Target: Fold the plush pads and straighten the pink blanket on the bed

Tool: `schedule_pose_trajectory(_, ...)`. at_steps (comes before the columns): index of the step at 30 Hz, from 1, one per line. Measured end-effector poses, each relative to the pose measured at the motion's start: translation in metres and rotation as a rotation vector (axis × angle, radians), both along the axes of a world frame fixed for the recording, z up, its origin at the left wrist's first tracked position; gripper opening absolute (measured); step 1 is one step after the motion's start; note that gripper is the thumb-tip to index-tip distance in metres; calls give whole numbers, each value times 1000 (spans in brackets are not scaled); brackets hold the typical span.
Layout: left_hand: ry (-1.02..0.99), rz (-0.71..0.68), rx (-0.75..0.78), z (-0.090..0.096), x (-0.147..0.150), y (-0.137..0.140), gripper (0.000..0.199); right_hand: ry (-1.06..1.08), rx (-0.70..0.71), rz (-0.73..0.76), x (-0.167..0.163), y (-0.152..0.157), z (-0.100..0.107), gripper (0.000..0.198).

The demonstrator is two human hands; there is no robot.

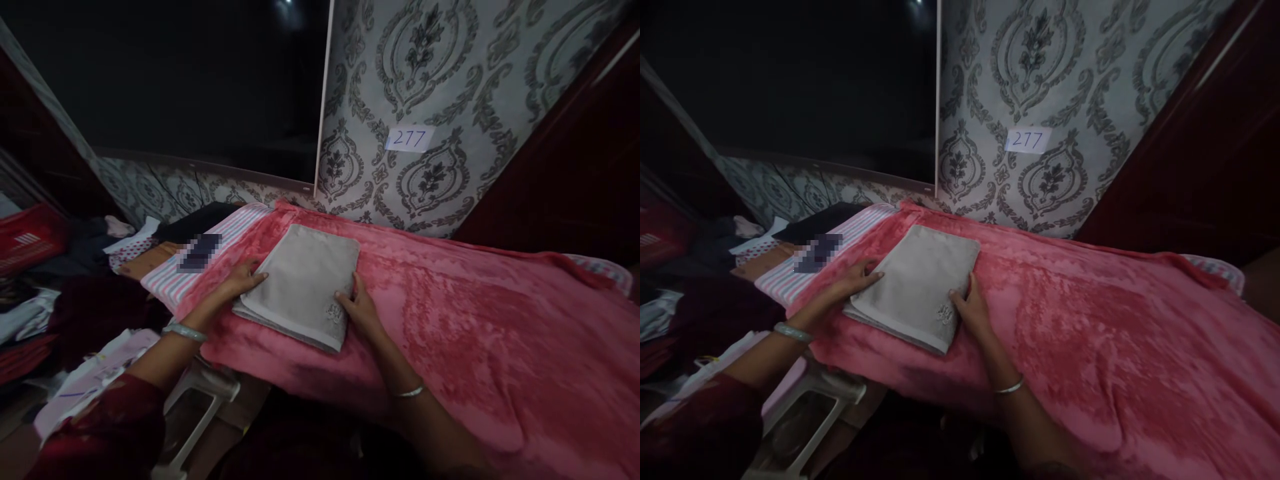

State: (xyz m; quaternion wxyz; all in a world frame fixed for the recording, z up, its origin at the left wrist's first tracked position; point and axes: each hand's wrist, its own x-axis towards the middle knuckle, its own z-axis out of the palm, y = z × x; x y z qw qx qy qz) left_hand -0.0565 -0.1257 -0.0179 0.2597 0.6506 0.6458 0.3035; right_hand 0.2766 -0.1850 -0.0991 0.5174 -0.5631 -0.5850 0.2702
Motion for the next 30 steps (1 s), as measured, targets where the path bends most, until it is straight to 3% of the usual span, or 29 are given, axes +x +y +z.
schedule_pose_trajectory(5, -436, -129, -181, 2, -12, -14, 59, 15, -55, 48, -6, -27, 2, 95)
schedule_pose_trajectory(9, -543, -124, -212, 6, -26, -24, 68, -67, -74, 133, 9, -46, 11, 69)
schedule_pose_trajectory(14, -608, -209, -343, 9, -38, -33, 78, -539, 234, 120, 24, -67, 21, 61)
schedule_pose_trajectory(20, -447, -442, -232, 21, -42, -48, 60, -899, 398, 337, 13, -72, 25, 61)
schedule_pose_trajectory(27, -60, -492, 81, -2, -47, -51, 55, -918, 380, 390, 10, -67, 27, 60)
schedule_pose_trajectory(30, -13, -476, 159, -9, -41, -46, 43, -895, 381, 361, 7, -65, 28, 59)
